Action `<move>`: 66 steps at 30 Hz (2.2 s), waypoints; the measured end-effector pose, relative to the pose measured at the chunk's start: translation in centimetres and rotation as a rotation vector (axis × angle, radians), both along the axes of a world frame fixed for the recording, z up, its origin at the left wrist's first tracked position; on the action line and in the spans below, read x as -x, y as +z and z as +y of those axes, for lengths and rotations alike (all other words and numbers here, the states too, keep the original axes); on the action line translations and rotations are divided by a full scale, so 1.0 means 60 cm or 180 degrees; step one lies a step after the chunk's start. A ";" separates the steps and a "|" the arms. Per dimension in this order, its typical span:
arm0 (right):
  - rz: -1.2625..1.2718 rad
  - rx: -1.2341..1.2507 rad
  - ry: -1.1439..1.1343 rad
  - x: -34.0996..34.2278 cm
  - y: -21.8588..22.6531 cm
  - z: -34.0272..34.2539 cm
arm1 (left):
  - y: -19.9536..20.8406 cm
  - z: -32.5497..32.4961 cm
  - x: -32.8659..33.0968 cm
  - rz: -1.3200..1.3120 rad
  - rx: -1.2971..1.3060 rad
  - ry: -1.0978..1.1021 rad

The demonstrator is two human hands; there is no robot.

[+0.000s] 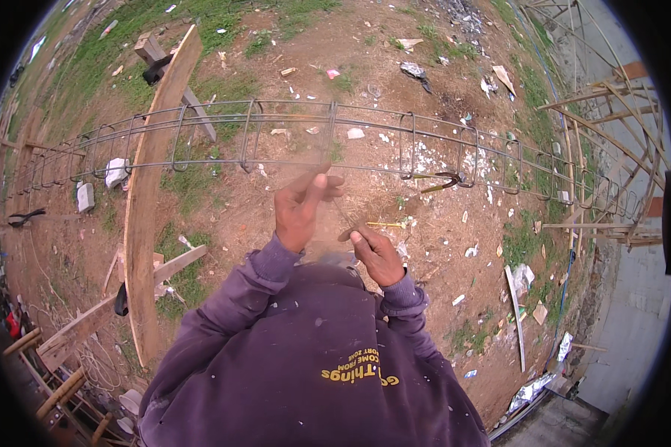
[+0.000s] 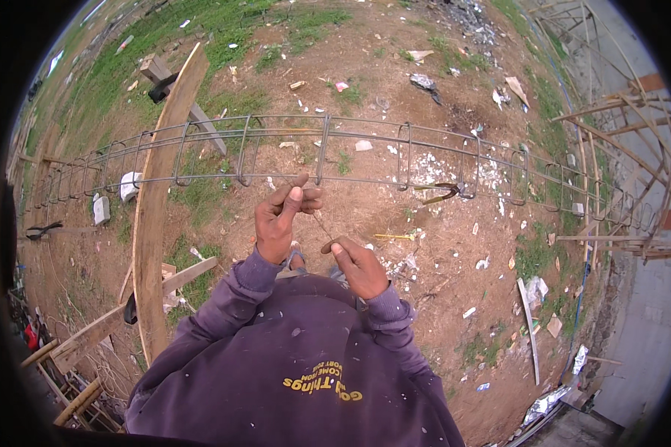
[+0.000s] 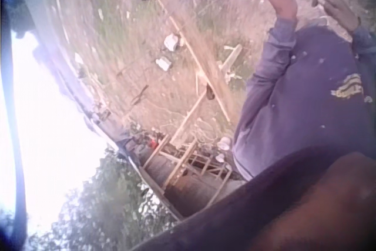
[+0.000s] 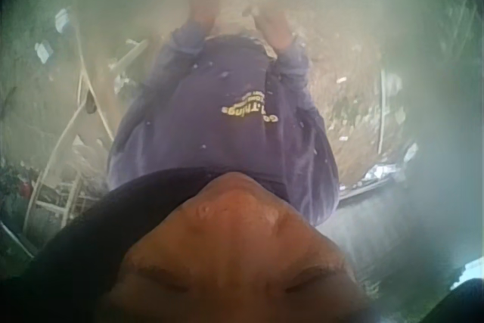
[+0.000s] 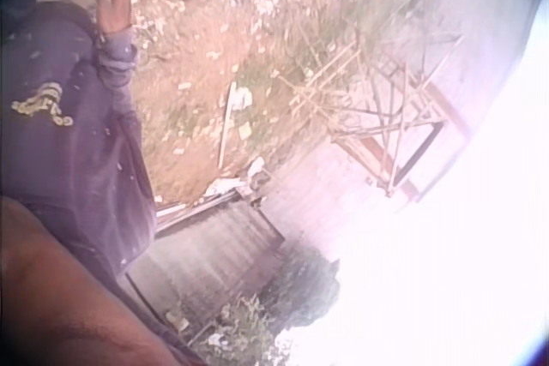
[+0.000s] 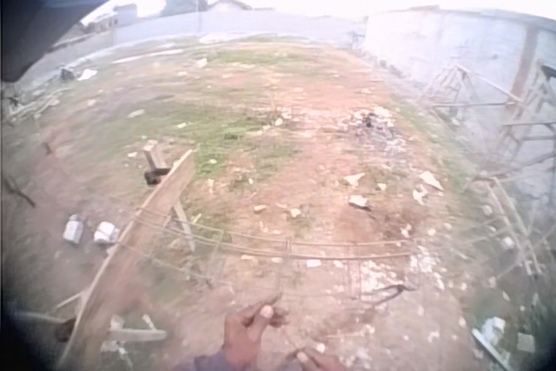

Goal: The person assembles a rebar cage by hand, inserting short rebar ties into the grid and twisting them with pliers to secure intersections. The person works along the length of the cage, repeating the tie insertion and twisting at multiple points.

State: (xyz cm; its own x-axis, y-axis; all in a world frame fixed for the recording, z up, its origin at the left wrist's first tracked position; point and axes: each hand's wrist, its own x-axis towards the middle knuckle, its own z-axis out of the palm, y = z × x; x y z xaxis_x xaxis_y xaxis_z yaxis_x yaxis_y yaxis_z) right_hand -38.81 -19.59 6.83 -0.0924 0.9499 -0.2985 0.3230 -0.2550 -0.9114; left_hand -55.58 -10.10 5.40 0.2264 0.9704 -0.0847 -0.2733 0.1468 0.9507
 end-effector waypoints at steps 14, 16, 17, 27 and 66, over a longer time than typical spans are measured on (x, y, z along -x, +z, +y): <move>0.0844 0.0339 -0.0440 0.040 -0.022 0.025 | -0.020 -0.023 0.030 -0.0106 0.0550 -0.0473; 0.0896 0.0287 -0.0519 0.043 -0.021 0.024 | -0.019 -0.021 0.029 -0.0088 0.0438 -0.0321; 0.0849 0.0306 -0.0523 0.044 -0.021 0.024 | -0.017 -0.019 0.029 -0.0058 0.0377 -0.0323; 0.0763 0.0067 -0.0653 0.048 -0.019 0.029 | -0.009 -0.014 0.026 0.0126 0.0418 0.0206; 0.0139 0.0917 0.0765 0.013 -0.016 0.017 | -0.026 0.031 0.081 -0.1191 0.0632 0.0572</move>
State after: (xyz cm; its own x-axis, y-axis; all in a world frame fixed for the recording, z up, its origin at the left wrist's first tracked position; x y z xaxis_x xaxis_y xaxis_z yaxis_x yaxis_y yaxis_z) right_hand -39.61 -18.54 5.86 -0.3210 0.7773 -0.5411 0.3674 -0.4244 -0.8276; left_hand -60.43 -8.22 3.83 0.1064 0.9702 -0.2176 -0.6302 0.2351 0.7400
